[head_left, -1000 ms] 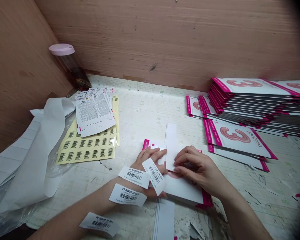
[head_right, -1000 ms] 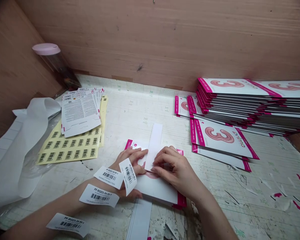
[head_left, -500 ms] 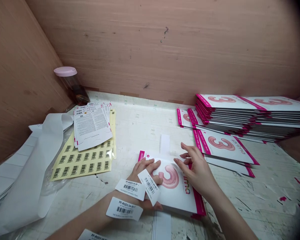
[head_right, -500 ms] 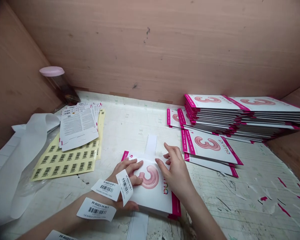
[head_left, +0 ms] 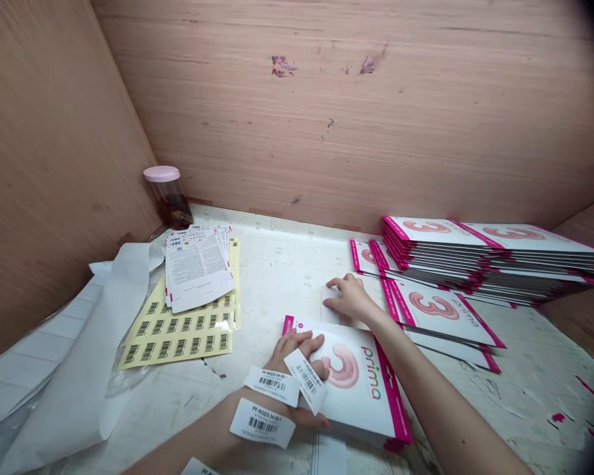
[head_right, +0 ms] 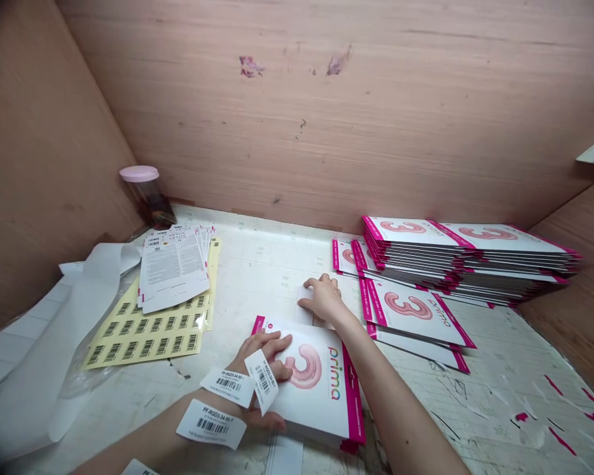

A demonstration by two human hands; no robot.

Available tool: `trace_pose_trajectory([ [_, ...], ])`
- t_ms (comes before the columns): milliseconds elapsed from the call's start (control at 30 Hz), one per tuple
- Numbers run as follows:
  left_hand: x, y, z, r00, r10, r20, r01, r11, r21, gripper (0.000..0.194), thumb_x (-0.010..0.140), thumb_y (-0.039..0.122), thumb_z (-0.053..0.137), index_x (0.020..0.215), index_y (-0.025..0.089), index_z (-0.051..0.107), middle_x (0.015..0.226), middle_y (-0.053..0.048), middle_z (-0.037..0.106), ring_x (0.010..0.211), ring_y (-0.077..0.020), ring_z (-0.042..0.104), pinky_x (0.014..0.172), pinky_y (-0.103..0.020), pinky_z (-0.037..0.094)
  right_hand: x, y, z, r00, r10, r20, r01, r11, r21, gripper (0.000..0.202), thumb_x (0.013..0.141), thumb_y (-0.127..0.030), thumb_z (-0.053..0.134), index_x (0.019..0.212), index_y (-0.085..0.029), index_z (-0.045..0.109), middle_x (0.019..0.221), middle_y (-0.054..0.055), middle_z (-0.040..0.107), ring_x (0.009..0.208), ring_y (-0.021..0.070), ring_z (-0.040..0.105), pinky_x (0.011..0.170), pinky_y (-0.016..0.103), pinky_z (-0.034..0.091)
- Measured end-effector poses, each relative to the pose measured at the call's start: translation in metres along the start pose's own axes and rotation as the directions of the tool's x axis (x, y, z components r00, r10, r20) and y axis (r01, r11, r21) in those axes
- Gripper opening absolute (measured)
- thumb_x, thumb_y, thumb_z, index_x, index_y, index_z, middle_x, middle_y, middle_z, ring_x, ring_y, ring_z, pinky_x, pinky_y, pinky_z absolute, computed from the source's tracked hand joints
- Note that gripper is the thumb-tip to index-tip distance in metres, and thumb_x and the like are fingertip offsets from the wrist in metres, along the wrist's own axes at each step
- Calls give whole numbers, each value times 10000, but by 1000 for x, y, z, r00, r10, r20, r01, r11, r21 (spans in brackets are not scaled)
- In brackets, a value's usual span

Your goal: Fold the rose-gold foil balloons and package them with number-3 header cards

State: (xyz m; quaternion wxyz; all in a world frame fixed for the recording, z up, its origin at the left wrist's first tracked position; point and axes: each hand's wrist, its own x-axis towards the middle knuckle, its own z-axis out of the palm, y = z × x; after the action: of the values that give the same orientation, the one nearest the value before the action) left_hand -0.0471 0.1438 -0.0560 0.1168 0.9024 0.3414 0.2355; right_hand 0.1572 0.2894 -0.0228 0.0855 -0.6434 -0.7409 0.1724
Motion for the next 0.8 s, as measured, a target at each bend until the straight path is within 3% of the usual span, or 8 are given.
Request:
trace_pose_trajectory([
  [200,2,3,6,999,-50,-17,50,999,-6,487,725,653,674,1047,293,616,1469,-68,488,1340,-333,435,1076,-579,386,-1,6,5,998,-33,-49,33,999,8,472,756,-276,742,1207,-185,639,1120,95,494,1120,274,483,976,366,395],
  [333,2,7,9,991,-128,-36,128,992,9,364,785,583,661,1009,297,636,1447,-52,505,1351,-325,434,1109,-565,351,1,8,6,996,-53,-68,53,999,-2,357,770,-268,732,1114,-181,699,1100,98,502,1111,272,489,983,369,394],
  [533,2,8,3,996,-81,-21,82,996,28,281,825,510,598,1026,313,601,1474,-29,488,1339,-313,457,1136,-522,343,0,8,4,991,-125,-39,124,992,-24,345,782,-236,708,1101,-104,693,1078,120,565,1062,274,520,952,361,412],
  [800,3,9,2,996,-91,-14,91,996,16,305,821,530,558,1022,306,601,1467,-33,496,1325,-336,471,1124,-526,360,-13,12,-4,971,-237,6,237,971,-14,337,716,-256,763,1019,-130,686,1083,100,553,1017,245,551,924,326,437],
])
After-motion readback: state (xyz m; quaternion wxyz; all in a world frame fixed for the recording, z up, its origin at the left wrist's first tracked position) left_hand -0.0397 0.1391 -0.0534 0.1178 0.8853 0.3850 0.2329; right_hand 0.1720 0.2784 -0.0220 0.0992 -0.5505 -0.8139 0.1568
